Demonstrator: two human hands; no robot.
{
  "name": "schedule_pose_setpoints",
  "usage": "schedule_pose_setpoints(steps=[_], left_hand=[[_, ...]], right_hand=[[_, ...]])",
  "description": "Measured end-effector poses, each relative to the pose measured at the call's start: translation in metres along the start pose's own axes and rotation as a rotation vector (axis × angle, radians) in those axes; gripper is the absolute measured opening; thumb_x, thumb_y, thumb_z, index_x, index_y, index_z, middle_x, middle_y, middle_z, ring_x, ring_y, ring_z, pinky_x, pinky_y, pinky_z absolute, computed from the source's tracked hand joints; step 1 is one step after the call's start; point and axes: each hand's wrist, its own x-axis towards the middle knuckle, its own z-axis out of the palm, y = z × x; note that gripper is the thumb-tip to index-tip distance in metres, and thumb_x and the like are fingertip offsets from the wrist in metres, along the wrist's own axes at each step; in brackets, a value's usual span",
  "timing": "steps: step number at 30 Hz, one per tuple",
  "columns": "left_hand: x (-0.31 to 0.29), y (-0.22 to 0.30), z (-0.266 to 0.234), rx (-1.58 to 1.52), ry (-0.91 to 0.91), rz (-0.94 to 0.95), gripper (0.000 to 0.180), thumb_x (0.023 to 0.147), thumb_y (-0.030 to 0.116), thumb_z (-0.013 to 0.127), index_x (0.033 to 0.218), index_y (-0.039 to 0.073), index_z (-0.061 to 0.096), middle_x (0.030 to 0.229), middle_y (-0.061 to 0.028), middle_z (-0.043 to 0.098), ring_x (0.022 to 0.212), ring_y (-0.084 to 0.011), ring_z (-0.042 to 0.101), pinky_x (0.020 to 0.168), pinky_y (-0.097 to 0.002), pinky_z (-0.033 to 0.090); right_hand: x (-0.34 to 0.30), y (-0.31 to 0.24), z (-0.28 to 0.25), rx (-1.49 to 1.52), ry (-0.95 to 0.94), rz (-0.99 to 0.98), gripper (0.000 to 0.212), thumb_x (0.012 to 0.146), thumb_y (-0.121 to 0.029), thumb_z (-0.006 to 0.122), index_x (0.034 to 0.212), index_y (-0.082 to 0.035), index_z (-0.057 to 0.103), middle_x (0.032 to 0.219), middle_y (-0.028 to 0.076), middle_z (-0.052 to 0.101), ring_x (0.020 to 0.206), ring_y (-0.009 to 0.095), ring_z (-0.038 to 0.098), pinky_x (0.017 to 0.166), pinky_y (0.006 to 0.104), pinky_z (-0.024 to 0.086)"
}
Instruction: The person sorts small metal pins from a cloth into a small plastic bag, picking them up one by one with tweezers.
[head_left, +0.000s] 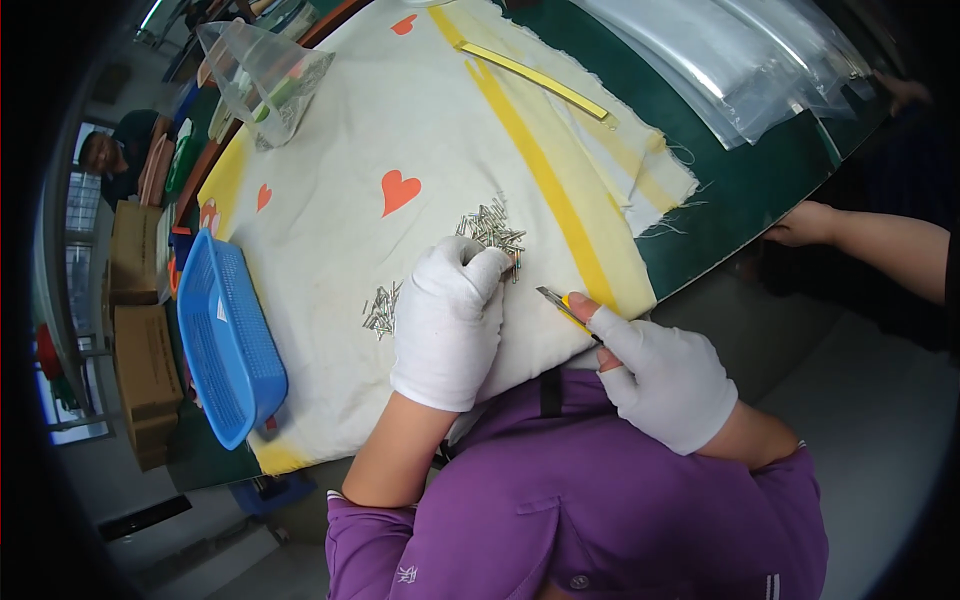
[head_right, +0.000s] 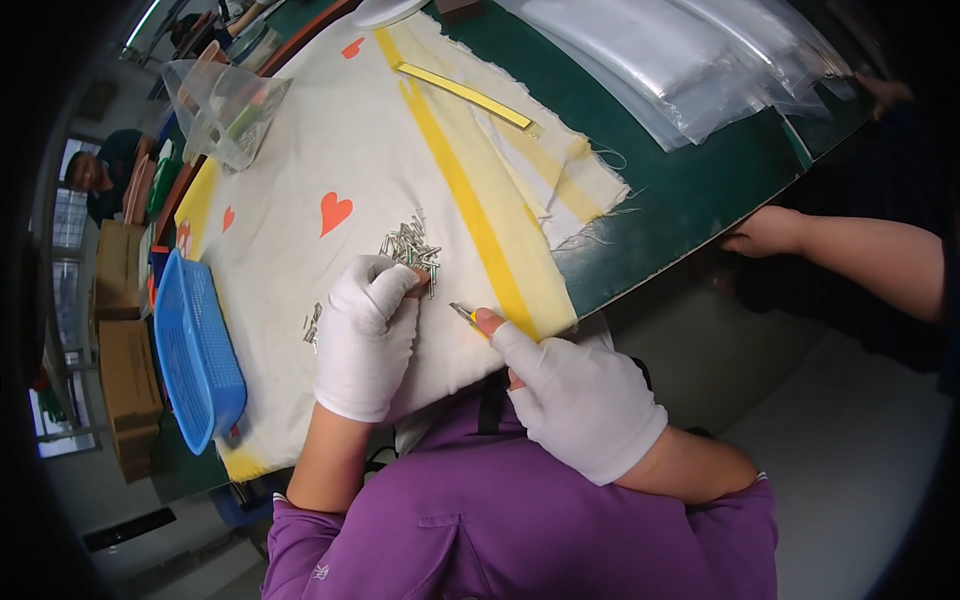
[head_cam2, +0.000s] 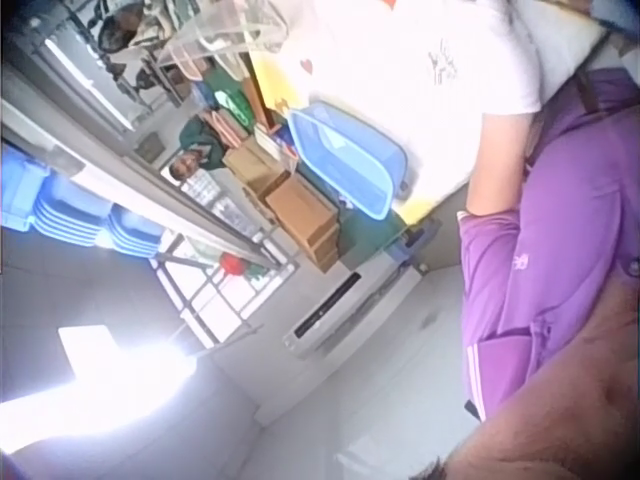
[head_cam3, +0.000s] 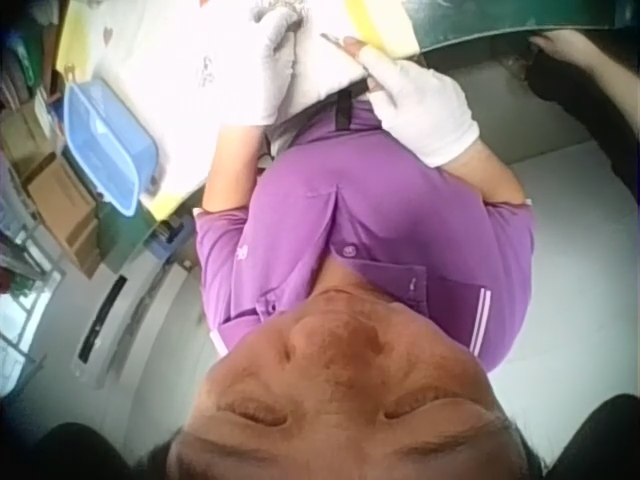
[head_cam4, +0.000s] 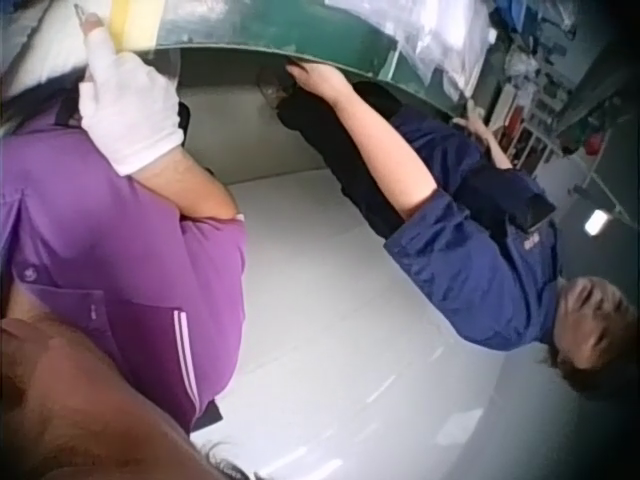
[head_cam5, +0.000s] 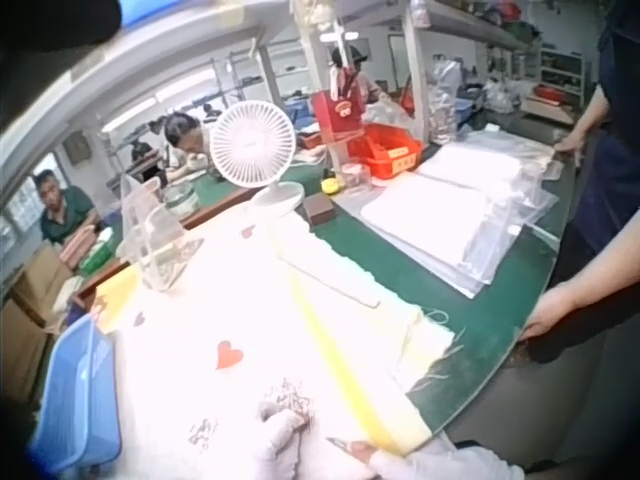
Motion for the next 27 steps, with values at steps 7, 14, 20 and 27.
schedule_pose_setpoints(steps=[7,14,20,27], left_hand=[[-0.011,0.002,-0.006,-0.031,-0.035,-0.045,0.014,0.073,-0.003,0.07,0.085,0.002,0.064,0.084,-0.0149,0.06,0.073,-0.0326,0.06,0.064,-0.0398,0.049],[-0.023,0.01,-0.009,-0.059,-0.1,-0.093,0.014,0.073,0.002,0.069,0.083,0.005,0.06,0.08,-0.013,0.058,0.075,-0.0342,0.059,0.064,-0.0445,0.049],[-0.027,0.013,-0.006,-0.077,-0.083,-0.182,0.014,0.072,0.0,0.067,0.079,0.005,0.057,0.081,-0.0109,0.056,0.073,-0.0295,0.059,0.065,-0.0382,0.049],[-0.026,0.014,-0.004,-0.074,-0.091,-0.213,0.014,0.073,0.0,0.067,0.079,0.005,0.056,0.08,-0.0107,0.056,0.072,-0.0294,0.058,0.065,-0.0384,0.049]], right_hand=[[-0.001,0.002,0.005,0.06,0.011,-0.029,0.056,0.084,-0.018,0.065,0.14,-0.021,0.058,0.066,0.005,0.056,0.056,0.025,0.058,0.056,0.0397,0.05],[0.0,-0.005,0.004,-0.025,-0.004,-0.104,0.06,0.083,-0.013,0.065,0.142,-0.021,0.056,0.073,0.004,0.056,0.059,0.023,0.058,0.053,0.0353,0.051],[0.0,-0.008,0.004,-0.094,0.02,-0.165,0.063,0.081,-0.016,0.069,0.143,-0.021,0.055,0.071,0.005,0.048,0.052,0.021,0.051,0.047,0.0352,0.047],[0.001,-0.007,0.006,-0.084,0.016,-0.176,0.064,0.08,-0.016,0.07,0.143,-0.019,0.055,0.07,0.006,0.049,0.052,0.021,0.053,0.047,0.035,0.048]])
